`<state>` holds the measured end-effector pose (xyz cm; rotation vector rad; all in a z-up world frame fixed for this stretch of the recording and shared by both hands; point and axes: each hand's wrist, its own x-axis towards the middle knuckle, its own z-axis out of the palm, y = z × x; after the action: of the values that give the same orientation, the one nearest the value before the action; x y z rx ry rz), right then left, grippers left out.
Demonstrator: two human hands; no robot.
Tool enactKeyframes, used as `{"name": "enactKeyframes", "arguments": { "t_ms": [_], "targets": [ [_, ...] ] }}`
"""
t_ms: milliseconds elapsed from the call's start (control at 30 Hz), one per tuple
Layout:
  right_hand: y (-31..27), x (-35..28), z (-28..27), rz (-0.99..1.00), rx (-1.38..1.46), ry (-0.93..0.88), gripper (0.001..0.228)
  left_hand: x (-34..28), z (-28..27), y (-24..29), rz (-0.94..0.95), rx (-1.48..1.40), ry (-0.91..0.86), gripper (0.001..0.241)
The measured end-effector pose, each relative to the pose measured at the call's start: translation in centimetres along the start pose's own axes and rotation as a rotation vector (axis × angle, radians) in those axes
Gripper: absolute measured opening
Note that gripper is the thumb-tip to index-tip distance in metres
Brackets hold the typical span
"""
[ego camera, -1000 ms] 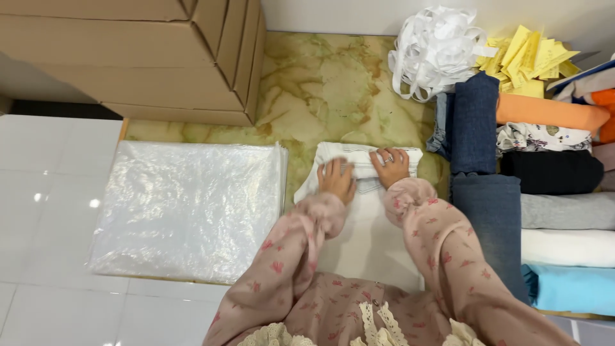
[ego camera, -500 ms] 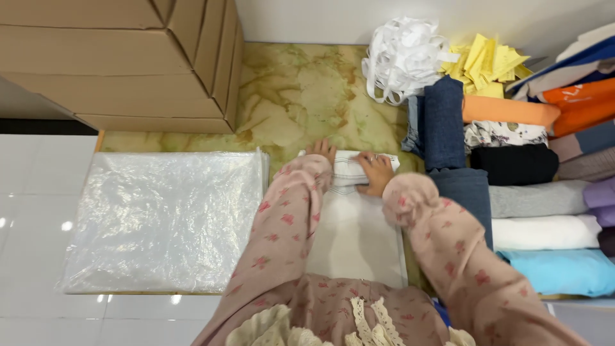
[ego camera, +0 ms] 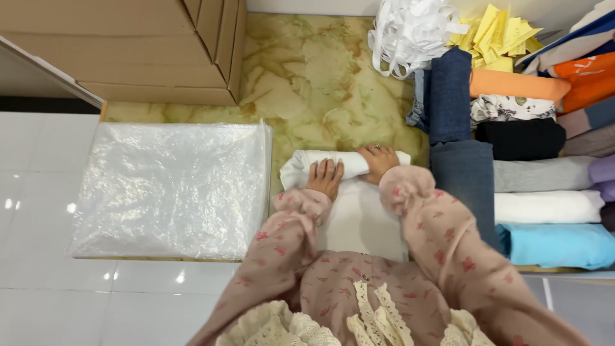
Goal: The person removes a pair of blue jeans from a hanger, folds them on a table, and places them on a stack. They repeat the process with a pair of white jeans and a beige top, then place the beige top into a clear plastic bag and seal it.
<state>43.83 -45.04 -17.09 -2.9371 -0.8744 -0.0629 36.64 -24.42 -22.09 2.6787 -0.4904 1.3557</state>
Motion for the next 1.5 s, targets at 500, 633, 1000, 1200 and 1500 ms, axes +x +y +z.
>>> {"name": "enactKeyframes", "arguments": {
  "t_ms": [500,633,1000,1200,1500],
  "targets": [
    [-4.8,-3.9,6.3,0.048,-0.195,0.581,0.098,0.0,3.1,-3.8,0.12,0.012,-0.047,0.044],
    [-5.7,-6.0,-1.0,0.098,0.132,0.215,0.096,-0.2,0.0,-3.1,0.149,-0.023,0.049,0.026],
    [-2.0,-3.1,-2.8,0.026,0.066,-0.345,0.101,4.2,-9.5,0.3,-0.117,0.002,-1.215,0.115],
    [-4.3,-9.3,0.8,-0.094,-0.188,0.352,0.112,-1.1,1.3,-2.5,-0.106,-0.104,-0.821,0.101],
    [-8.3,-16.2,-3.6,-0.121,0.101,0.339,0.109,-3.4,-5.0,2.4,0.048,0.12,0.009,0.019]
  ]
}}
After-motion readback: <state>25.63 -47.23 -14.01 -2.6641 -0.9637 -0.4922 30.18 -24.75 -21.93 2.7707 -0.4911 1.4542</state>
